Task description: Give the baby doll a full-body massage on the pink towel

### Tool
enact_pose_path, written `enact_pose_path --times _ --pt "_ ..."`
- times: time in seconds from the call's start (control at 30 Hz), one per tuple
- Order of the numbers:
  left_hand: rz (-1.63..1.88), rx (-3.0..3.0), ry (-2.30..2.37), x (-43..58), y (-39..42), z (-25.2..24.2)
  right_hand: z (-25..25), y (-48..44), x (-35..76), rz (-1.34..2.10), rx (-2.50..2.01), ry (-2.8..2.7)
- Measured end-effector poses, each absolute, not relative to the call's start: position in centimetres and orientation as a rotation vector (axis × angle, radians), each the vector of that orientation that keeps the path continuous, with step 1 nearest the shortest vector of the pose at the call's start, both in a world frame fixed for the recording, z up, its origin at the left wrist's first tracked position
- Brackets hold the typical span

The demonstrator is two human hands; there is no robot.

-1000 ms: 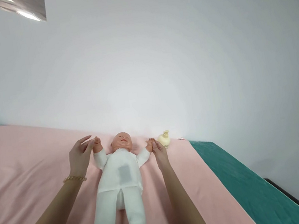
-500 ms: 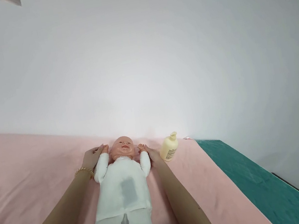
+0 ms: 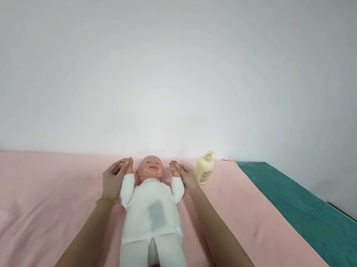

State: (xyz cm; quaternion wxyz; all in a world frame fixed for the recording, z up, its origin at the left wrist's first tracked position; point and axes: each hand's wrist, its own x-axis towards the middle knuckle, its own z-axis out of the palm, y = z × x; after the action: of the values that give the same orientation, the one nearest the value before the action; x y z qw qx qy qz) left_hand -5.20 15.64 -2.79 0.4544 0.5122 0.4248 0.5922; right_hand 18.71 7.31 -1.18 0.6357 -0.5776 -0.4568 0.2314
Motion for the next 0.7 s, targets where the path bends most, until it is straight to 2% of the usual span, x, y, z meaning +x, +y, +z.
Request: enact_pose_path --times 0.13,0.33,0.53,0.7 --pt "1.574 1.380 1.041 -6.6 13.0 -1.1 -0.1 4.6 19.0 0.575 -1.203 -1.115" --pt "1.681 1.740 1.227 -8.9 6.5 -0.2 0.1 -2.6 17.6 0.314 -1.294 -1.345" --pt "1.538 2.101 1.582 -11.0 -0.8 -2.4 -1.9 -9.4 15.0 0.118 -1.552 -1.382" --pt "1.180 2.158 1.823 -11.5 -5.4 -5.2 -4.5 -12.7 12.7 0.105 -1.880 -1.311"
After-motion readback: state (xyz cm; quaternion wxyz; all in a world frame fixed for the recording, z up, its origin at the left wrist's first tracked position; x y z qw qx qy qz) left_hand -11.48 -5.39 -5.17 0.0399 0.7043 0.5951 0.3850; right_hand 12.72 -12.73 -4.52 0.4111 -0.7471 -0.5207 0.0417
